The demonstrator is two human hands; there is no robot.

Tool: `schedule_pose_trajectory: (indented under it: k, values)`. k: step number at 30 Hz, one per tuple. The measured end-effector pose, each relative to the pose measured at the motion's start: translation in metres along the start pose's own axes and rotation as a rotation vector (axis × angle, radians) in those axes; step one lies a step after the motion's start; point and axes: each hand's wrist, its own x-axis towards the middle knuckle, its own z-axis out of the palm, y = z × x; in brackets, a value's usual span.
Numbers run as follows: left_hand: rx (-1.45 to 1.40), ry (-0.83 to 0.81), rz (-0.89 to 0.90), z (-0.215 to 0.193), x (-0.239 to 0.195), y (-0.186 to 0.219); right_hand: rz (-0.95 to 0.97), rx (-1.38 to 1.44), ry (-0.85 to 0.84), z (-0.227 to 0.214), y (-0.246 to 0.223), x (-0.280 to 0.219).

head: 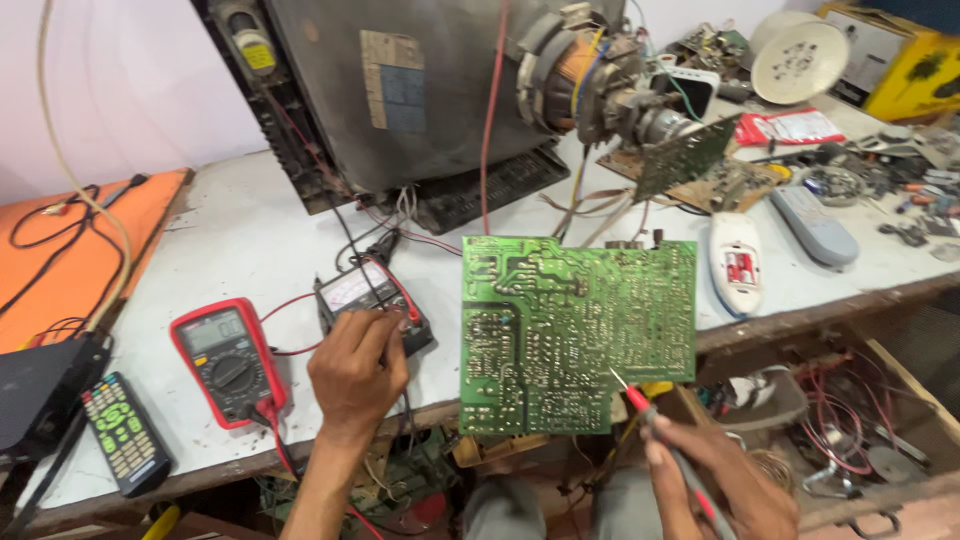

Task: The person uses a multimeter to test various points on a green circuit board. They hold the board steady with one hand while moving the multimeter probes across different solder joints and components with the other hand. The multimeter display is visible, showing changing readings as the probes contact different areas.

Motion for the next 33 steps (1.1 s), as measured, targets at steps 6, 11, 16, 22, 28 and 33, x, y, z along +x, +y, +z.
schedule_pose_trajectory:
  k: [6, 11, 16, 22, 28, 33]
  values:
    - [0.065, -0.036, 0.006, -0.002, 0.001, 0.005, -0.140, -0.036, 0.021, -0.005, -0.025, 0.046]
    - [0.051, -0.024, -0.062, 0.000, -0.001, 0.007, -0.213, -0.087, 0.006, -0.022, -0.023, 0.062]
    - [0.051, -0.027, -0.070, 0.002, -0.003, 0.007, -0.160, -0.168, 0.055, -0.041, -0.003, 0.067]
    - [0.068, -0.038, -0.084, 0.003, -0.005, 0.008, 0.150, 0.231, 0.200, -0.039, 0.035, 0.069]
    - [0.096, -0.059, -0.084, 0.005, -0.006, 0.009, 0.312, 0.554, 0.198, -0.042, 0.033, 0.039]
    - [0.087, -0.053, -0.086, 0.008, -0.006, 0.006, 0.267, 0.788, 0.218, -0.049, 0.025, 0.035]
